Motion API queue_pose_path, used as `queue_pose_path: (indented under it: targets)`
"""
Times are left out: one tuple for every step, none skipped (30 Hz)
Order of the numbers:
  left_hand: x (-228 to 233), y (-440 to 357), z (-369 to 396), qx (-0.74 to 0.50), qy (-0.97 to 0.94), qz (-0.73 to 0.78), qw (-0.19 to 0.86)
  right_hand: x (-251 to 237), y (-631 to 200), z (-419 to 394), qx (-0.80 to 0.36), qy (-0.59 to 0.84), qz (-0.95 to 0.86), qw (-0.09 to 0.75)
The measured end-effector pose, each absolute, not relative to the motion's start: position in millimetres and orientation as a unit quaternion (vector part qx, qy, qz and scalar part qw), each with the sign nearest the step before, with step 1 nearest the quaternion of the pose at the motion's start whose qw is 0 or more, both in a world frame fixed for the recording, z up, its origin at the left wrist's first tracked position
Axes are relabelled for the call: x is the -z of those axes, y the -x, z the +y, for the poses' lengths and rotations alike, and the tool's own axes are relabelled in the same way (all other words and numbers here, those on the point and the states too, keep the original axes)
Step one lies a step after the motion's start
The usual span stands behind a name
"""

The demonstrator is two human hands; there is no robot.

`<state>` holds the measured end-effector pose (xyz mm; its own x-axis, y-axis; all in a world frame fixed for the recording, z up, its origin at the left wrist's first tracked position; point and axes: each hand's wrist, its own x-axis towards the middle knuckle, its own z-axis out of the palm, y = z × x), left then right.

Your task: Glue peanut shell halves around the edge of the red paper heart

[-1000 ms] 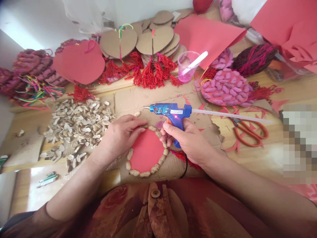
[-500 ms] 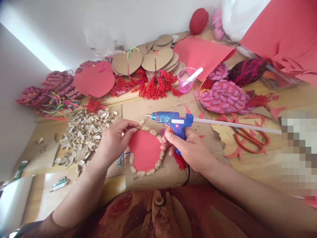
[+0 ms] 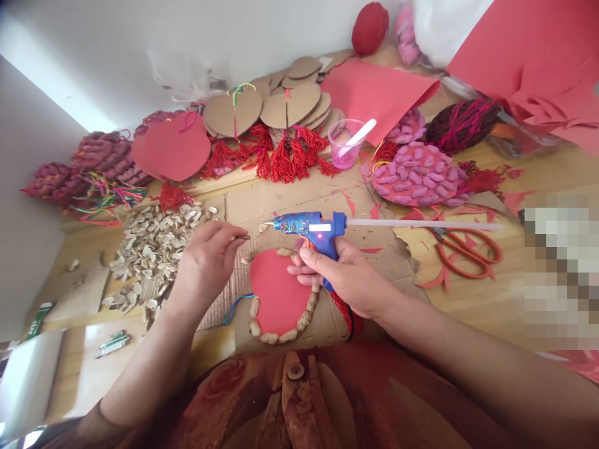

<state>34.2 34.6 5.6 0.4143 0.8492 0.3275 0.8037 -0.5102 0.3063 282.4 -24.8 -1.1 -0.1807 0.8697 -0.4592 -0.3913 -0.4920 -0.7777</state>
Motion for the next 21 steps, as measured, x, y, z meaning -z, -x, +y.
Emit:
queue_pose_path:
  targets:
    - [-9, -32, 34, -0.250, -0.816, 0.514, 0.080, 2, -282, -25, -0.724, 0.470, -0.257, 0.435]
    - [-12, -30, 34, -0.274, -0.789, 0.535, 0.127, 2, -282, -24, -0.724, 0.470, -0.259, 0.434]
    - [-15, -29, 33, -0.293, -0.757, 0.551, 0.192, 3, -282, -24, -0.724, 0.468, -0.262, 0.434]
    - [-17, -29, 31, -0.306, -0.720, 0.561, 0.271, 3, -283, -24, -0.725, 0.465, -0.265, 0.434]
    - [-19, -30, 30, -0.317, -0.679, 0.561, 0.351, 3, -283, -24, -0.726, 0.461, -0.271, 0.433]
    - [-19, -31, 28, -0.330, -0.634, 0.553, 0.427, 2, -283, -24, -0.724, 0.457, -0.280, 0.434]
    - [-20, -33, 27, -0.345, -0.588, 0.539, 0.495, 0, -284, -25, -0.719, 0.454, -0.295, 0.436]
    - [-20, -35, 25, -0.359, -0.542, 0.522, 0.552, -2, -284, -25, -0.710, 0.453, -0.316, 0.436]
    - [-19, -37, 24, -0.372, -0.498, 0.505, 0.600, -5, -284, -26, -0.698, 0.458, -0.342, 0.432]
    - [-19, -39, 23, -0.381, -0.456, 0.489, 0.639, -9, -285, -27, -0.683, 0.466, -0.371, 0.423]
    - [-19, -41, 23, -0.383, -0.418, 0.477, 0.671, -12, -285, -28, -0.666, 0.476, -0.401, 0.410]
    - [-19, -42, 22, -0.381, -0.386, 0.468, 0.697, -15, -286, -29, -0.651, 0.487, -0.429, 0.395]
    - [-19, -44, 22, -0.379, -0.361, 0.463, 0.715, -17, -287, -31, -0.636, 0.493, -0.453, 0.384]
    - [-19, -44, 23, -0.377, -0.342, 0.459, 0.728, -19, -287, -32, -0.622, 0.495, -0.474, 0.380]
    - [-19, -45, 23, -0.376, -0.328, 0.454, 0.738, -21, -288, -33, -0.609, 0.494, -0.491, 0.379]
    - [-19, -46, 23, -0.378, -0.316, 0.449, 0.745, -22, -288, -34, -0.596, 0.493, -0.506, 0.382]
    - [-18, -46, 23, -0.379, -0.306, 0.444, 0.752, -23, -289, -34, -0.586, 0.490, -0.519, 0.384]
    - [-18, -46, 23, -0.379, -0.298, 0.438, 0.759, -25, -289, -34, -0.577, 0.487, -0.532, 0.383]
    - [-17, -47, 23, -0.378, -0.289, 0.432, 0.766, -27, -289, -34, -0.569, 0.484, -0.545, 0.380]
    - [-17, -47, 23, -0.376, -0.282, 0.426, 0.773, -29, -289, -33, -0.563, 0.479, -0.560, 0.373]
    - [-17, -47, 23, -0.374, -0.275, 0.421, 0.779, -32, -289, -32, -0.558, 0.475, -0.573, 0.367]
